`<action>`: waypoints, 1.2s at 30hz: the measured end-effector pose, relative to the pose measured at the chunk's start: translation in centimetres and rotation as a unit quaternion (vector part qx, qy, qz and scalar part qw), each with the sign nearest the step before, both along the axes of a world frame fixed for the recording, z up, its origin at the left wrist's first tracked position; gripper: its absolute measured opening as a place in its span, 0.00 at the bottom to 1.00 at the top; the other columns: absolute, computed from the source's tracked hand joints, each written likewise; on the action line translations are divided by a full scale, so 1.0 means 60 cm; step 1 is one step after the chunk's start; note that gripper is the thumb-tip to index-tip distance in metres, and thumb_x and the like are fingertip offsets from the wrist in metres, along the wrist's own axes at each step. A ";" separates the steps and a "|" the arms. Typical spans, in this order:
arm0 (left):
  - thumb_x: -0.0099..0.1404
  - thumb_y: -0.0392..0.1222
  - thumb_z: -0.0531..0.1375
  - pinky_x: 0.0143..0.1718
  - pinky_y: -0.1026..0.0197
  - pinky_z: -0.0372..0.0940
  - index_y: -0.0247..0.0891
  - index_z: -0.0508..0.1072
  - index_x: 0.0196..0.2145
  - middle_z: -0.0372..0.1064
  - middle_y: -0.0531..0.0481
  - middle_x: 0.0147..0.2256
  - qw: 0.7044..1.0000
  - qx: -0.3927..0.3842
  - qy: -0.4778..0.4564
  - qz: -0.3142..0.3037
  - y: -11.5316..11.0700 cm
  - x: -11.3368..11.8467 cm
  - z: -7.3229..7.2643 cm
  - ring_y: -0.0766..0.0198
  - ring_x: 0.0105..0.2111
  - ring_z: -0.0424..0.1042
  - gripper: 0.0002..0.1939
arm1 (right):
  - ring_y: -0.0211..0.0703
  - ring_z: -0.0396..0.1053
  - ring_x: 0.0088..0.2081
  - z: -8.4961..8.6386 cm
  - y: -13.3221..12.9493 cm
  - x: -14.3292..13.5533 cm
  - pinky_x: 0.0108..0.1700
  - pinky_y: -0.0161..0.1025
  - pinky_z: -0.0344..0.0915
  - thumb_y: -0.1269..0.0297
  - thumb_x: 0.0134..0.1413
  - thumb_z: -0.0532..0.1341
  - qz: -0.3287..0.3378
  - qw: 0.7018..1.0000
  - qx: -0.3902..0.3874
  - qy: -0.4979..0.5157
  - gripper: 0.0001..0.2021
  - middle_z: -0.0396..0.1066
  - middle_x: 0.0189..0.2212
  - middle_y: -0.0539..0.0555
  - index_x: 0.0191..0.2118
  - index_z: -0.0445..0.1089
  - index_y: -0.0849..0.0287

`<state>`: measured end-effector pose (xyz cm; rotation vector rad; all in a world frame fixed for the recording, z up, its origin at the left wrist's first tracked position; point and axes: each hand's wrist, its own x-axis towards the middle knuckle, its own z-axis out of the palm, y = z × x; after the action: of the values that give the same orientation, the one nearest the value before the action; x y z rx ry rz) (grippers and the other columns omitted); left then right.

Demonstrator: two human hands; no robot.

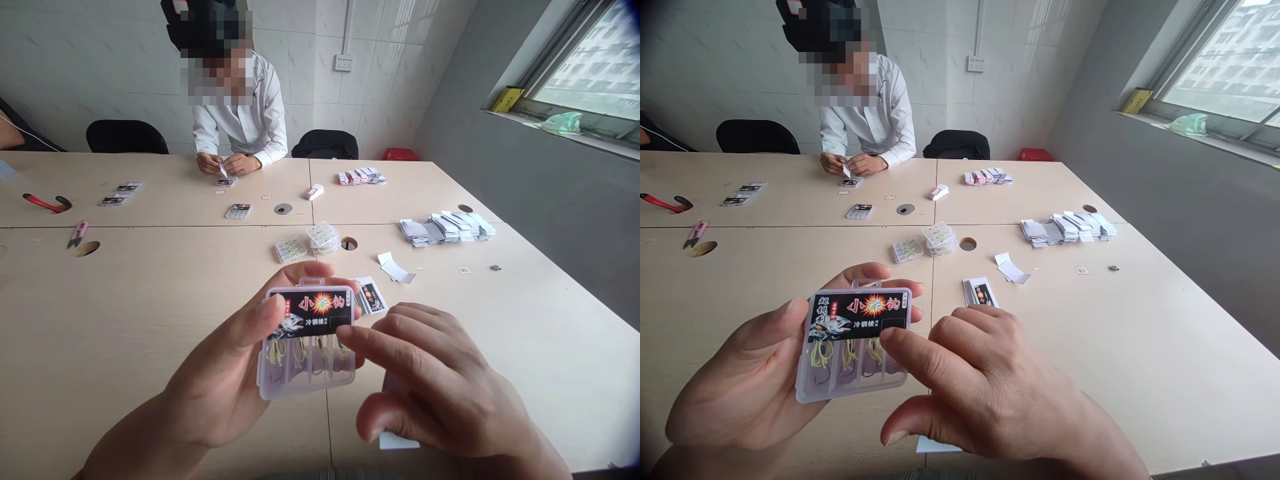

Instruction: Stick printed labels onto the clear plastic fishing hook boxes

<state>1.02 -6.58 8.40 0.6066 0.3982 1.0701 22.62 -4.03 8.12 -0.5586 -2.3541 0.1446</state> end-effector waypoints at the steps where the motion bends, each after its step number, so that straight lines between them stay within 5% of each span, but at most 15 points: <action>1: 0.68 0.48 0.63 0.52 0.57 0.73 0.44 0.78 0.52 0.79 0.46 0.53 1.000 0.003 0.001 0.001 0.001 0.000 -0.001 0.56 0.50 0.79 0.16 | 0.37 0.68 0.26 0.001 0.000 -0.001 0.32 0.37 0.63 0.48 0.72 0.51 0.001 1.000 0.001 -0.003 0.21 0.69 0.24 0.47 0.54 0.65 0.61; 15: 0.69 0.48 0.63 0.47 0.69 0.72 0.45 0.78 0.50 0.79 0.52 0.49 0.997 0.026 0.059 0.047 0.003 0.017 0.002 0.65 0.46 0.78 0.14 | 0.39 0.66 0.27 -0.003 -0.004 0.002 0.33 0.40 0.62 0.50 0.71 0.53 0.008 0.999 -0.007 -0.052 0.22 0.70 0.27 0.48 0.58 0.65 0.63; 36: 0.71 0.54 0.60 0.49 0.65 0.72 0.42 0.79 0.49 0.80 0.51 0.48 0.999 0.009 0.031 0.022 0.012 0.020 -0.010 0.62 0.48 0.78 0.17 | 0.39 0.68 0.28 -0.003 -0.005 0.004 0.32 0.40 0.62 0.51 0.72 0.53 0.005 0.999 -0.013 -0.048 0.21 0.72 0.28 0.49 0.58 0.65 0.62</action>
<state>2.19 -5.85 7.81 0.6507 0.4581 1.0992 22.86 -4.34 7.93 -0.5795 -2.4521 0.1570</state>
